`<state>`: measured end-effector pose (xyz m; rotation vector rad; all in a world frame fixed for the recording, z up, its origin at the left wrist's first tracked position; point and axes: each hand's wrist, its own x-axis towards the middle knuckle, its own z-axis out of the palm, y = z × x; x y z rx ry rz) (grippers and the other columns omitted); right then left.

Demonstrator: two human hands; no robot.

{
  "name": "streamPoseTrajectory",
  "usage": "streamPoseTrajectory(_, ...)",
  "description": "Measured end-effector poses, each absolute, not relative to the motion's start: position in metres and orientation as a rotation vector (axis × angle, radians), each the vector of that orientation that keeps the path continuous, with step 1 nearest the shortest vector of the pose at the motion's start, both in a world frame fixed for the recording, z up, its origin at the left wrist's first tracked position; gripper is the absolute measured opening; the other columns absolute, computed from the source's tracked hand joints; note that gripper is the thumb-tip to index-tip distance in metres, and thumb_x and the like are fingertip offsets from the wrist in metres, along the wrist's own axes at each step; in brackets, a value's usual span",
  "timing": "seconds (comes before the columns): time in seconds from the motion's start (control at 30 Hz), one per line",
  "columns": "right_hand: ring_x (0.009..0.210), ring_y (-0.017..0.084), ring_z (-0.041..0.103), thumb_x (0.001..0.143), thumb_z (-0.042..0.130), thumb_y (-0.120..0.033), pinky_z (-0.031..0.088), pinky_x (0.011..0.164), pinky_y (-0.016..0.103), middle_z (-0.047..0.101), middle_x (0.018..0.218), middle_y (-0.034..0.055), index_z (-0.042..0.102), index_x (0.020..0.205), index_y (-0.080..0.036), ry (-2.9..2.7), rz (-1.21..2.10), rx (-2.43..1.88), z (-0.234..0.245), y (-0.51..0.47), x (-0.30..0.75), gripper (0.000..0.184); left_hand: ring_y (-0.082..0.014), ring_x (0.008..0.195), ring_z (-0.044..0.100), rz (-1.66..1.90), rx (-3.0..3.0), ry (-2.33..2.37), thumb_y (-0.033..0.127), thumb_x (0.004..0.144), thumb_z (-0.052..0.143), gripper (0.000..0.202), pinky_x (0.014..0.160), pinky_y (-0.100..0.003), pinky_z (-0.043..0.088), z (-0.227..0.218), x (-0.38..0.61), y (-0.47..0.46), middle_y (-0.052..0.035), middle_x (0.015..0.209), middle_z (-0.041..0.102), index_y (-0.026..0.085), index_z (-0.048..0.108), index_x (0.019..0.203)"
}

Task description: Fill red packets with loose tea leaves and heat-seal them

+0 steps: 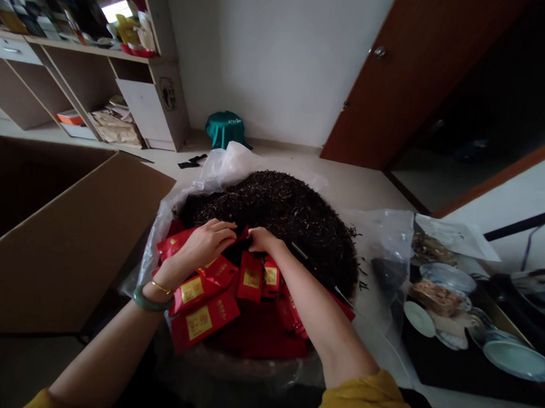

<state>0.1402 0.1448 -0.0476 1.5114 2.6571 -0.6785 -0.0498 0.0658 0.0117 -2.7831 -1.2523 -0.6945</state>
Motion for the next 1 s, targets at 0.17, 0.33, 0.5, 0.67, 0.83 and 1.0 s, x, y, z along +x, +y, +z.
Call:
streamPoseTrajectory(0.17, 0.089, 0.021, 0.068, 0.060, 0.065, -0.005, 0.049, 0.076, 0.024, 0.075, 0.090, 0.0047, 0.073, 0.083, -0.018, 2.689, -0.688, 1.683, -0.048, 0.141, 0.144, 0.028, -0.0216, 0.104, 0.062, -0.703, -2.837, -1.313, 0.019, 0.094, 0.046, 0.022, 0.091, -0.037, 0.052, 0.014, -0.049, 0.064, -0.0130, 0.126, 0.061, 0.015, 0.068, 0.093)
streamPoseTrajectory(0.33, 0.071, 0.015, 0.068, 0.068, 0.063, -0.008, 0.052, 0.063, 0.023, 0.073, 0.080, 0.0031, 0.071, 0.085, -0.016, 2.720, -0.802, 1.922, -0.013, 0.144, 0.158, 0.021, -0.0236, 0.108, 0.061, -0.714, -2.855, -1.338, 0.019, 0.095, 0.044, 0.024, 0.094, -0.040, 0.051, 0.014, -0.049, 0.063, -0.0168, 0.130, 0.058, 0.014, 0.067, 0.093)
streamPoseTrajectory(0.5, 0.060, 0.011, 0.065, 0.072, 0.064, -0.015, 0.054, 0.055, 0.021, 0.069, 0.075, 0.0004, 0.069, 0.089, -0.015, 2.873, -1.410, 1.868, 0.040, 0.137, 0.151, 0.017, -0.0234, 0.107, 0.060, -0.769, -2.836, -1.341, 0.020, 0.094, 0.045, 0.022, 0.093, -0.040, 0.051, 0.011, -0.047, 0.065, -0.0157, 0.129, 0.057, 0.015, 0.066, 0.091)
streamPoseTrajectory(0.67, 0.063, 0.011, 0.065, 0.068, 0.069, -0.007, 0.057, 0.062, 0.023, 0.069, 0.072, 0.0002, 0.071, 0.081, -0.016, 2.876, -1.559, 1.866, 0.058, 0.124, 0.128, 0.016, -0.0225, 0.100, 0.061, -0.745, -2.850, -1.352, 0.021, 0.094, 0.047, 0.020, 0.089, -0.040, 0.053, 0.013, -0.047, 0.065, -0.0130, 0.115, 0.062, 0.016, 0.065, 0.091)
streamPoseTrajectory(0.83, 0.070, 0.012, 0.067, 0.078, 0.058, -0.007, 0.059, 0.064, 0.026, 0.070, 0.081, 0.0031, 0.069, 0.086, -0.016, 2.740, -1.795, 1.960, 0.053, 0.119, 0.124, 0.016, -0.0227, 0.105, 0.060, -0.804, -2.838, -1.341, 0.019, 0.093, 0.047, 0.019, 0.093, -0.040, 0.052, 0.011, -0.048, 0.065, -0.0129, 0.123, 0.059, 0.016, 0.065, 0.091)
streamPoseTrajectory(1.0, 0.086, 0.014, 0.065, 0.077, 0.052, -0.001, 0.054, 0.082, 0.030, 0.071, 0.094, 0.0033, 0.071, 0.095, -0.019, 3.089, -1.048, 1.722, 0.056, 0.110, 0.136, 0.032, -0.0234, 0.102, 0.061, -0.917, -2.788, -1.305, 0.014, 0.088, 0.050, 0.015, 0.090, -0.041, 0.053, 0.008, -0.048, 0.066, -0.0123, 0.119, 0.062, 0.015, 0.064, 0.085)
